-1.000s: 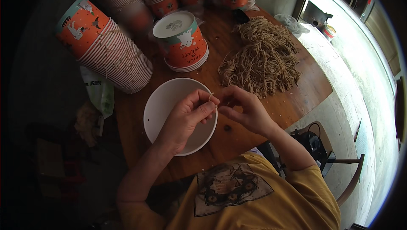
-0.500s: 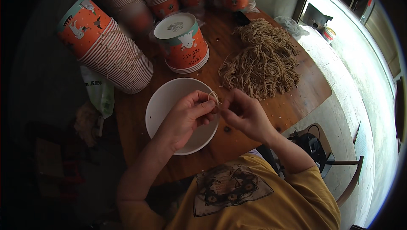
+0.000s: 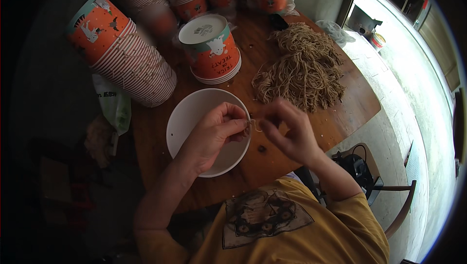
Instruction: Attaching string handles to paper buckets by threading them through holes.
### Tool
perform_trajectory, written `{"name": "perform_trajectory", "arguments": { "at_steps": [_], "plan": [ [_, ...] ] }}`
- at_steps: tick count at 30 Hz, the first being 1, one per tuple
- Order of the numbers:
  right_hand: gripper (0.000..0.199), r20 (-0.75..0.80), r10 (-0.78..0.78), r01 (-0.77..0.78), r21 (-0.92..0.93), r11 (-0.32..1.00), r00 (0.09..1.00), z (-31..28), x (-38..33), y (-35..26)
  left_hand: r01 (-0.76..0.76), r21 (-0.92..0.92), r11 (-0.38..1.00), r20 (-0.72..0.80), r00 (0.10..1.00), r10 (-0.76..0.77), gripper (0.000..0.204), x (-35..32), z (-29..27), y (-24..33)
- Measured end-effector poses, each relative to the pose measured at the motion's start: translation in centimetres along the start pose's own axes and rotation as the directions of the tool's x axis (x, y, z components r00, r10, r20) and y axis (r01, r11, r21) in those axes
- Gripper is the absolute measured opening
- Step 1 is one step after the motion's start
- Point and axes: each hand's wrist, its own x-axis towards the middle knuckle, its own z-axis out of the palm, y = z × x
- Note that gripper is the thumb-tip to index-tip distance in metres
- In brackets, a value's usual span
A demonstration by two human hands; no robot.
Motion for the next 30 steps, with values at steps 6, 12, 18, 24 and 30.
{"name": "perform_trajectory", "arguments": {
  "at_steps": [6,12,18,24,30],
  "plan": [
    [0.019,0.051,-0.105,0.110,-0.104,0.988,0.993,0.0,0.7,0.6,-0.011,-0.012,1.000,0.009,1.000,0.012,0.013,0.1,0.0,0.0],
    [0.012,0.001,-0.186,0.186,-0.034,0.982,0.983,0.5,0.7,1.7,-0.034,0.025,0.999,0.067,0.997,0.032,0.014,0.3,-0.1,-0.3],
    [0.016,0.108,0.069,-0.075,0.050,0.996,0.992,0.0,0.4,-0.1,-0.187,0.361,0.913,0.045,0.982,0.183,0.017,0.1,0.3,-0.5],
    [0.017,0.066,0.038,-0.030,-0.114,0.993,0.997,-0.1,0.6,-0.8,-0.422,0.663,0.618,0.102,0.869,0.483,0.023,-0.1,0.9,-1.0],
    [0.013,0.012,-0.126,0.125,-0.228,0.966,0.992,0.6,0.9,-0.1,-0.546,0.770,0.329,0.288,0.759,0.584,0.034,-0.5,0.8,-1.0]
  ]
}}
